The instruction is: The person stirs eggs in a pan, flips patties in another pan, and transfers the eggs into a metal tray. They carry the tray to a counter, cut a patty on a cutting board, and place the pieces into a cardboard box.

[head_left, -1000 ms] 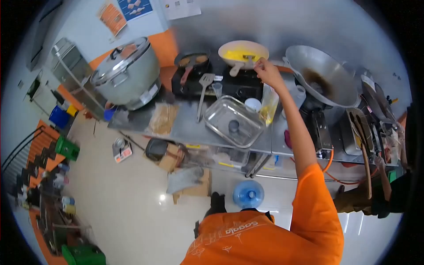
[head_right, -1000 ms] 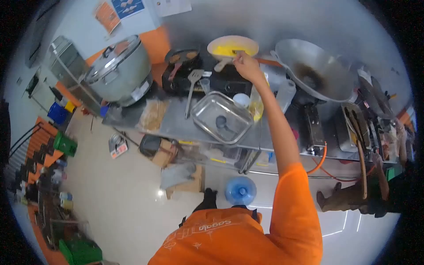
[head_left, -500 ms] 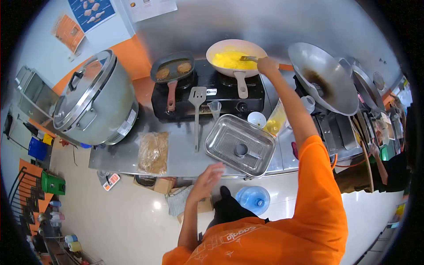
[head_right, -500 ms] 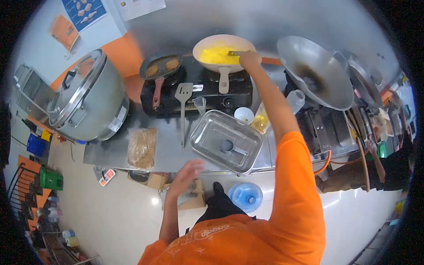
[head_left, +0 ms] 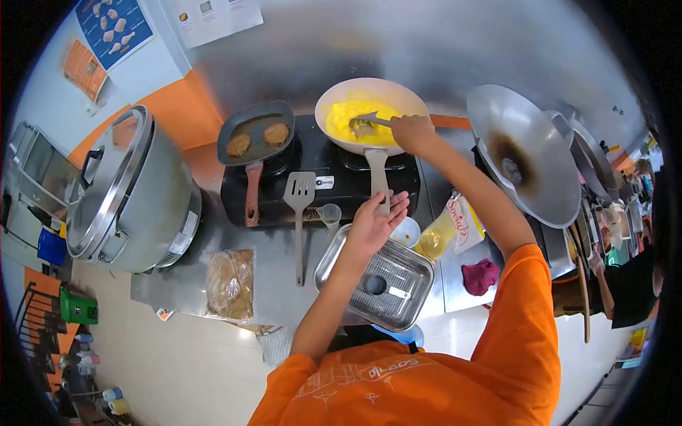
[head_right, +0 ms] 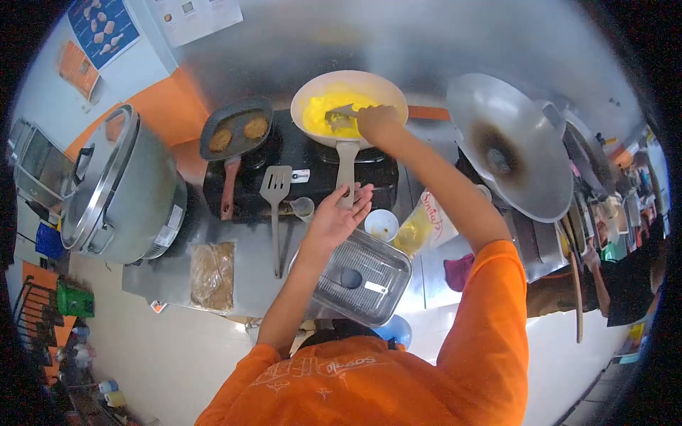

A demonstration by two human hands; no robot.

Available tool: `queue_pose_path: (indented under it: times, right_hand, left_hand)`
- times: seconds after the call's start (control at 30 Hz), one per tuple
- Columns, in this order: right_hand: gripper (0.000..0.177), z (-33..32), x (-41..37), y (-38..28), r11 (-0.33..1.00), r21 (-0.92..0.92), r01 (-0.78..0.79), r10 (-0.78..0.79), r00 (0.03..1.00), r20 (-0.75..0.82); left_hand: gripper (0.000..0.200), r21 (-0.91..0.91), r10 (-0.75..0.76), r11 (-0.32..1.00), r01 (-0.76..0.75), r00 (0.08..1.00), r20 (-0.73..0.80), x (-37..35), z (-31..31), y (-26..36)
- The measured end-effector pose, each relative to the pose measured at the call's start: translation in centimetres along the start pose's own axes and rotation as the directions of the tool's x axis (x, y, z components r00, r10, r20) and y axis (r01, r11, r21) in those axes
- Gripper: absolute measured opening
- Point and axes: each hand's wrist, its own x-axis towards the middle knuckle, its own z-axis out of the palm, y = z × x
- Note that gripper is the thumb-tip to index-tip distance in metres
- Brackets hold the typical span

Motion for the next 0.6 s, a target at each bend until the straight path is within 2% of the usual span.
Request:
queue_pose_path:
  times: [0.1, 0.17, 0.23, 0.3, 0.4, 0.5, 0.6]
  right_hand:
    - [0.02, 1.5, 1.1, 1.1, 1.0, 0.008, -0.029, 0.029, 0.996, -0.083]
    - [0.021, 0.1, 0.7, 3.0, 0.994, 0.064, -0.094, 0.1, 0.989, -0.107]
    - [0.02, 0.9, 2.8, 7.9, 0.999, 0.035, 0.033, -0.032, 0.999, -0.032]
    - [0.019, -2.4, 2.3, 9.2, 0.999, 0.004, -0.035, 0.035, 0.998, 0.043]
    - [0.018, -3.9, 3.5, 11.6, 0.99, -0.135, 0.032, -0.011, 0.988, 0.155]
    - [0.022, -0.8, 9.0, 14.7, 0.934, 0.223, -0.278, 0.188, 0.916, 0.355]
    - [0.026, 0.8, 12.2, 15.5, 0.766, 0.457, -0.451, 0.159, 0.823, 0.546]
  left_hand:
    - [0.025, -0.159, -0.029, 0.986, 0.042, 0.996, 0.083, 1.0, -1.5, 0.2]
    - [0.026, -0.164, -0.046, 0.985, 0.059, 0.996, 0.081, 0.5, -0.9, 0.6]
    - [0.027, -0.173, -0.041, 0.983, 0.055, 0.996, 0.083, 0.2, -0.5, 0.4]
    - [0.027, -0.172, -0.019, 0.984, 0.034, 0.996, 0.09, 0.3, -0.3, 0.6]
    - [0.025, -0.113, 0.0, 0.994, 0.01, 0.996, 0.092, 0.4, -0.4, 0.5]
    - [0.022, 0.154, -0.017, 0.988, 0.028, 0.997, -0.07, -0.1, 0.9, 1.3]
    - [0.022, 0.214, -0.064, 0.973, 0.09, 0.99, -0.124, -0.1, 1.5, 1.8]
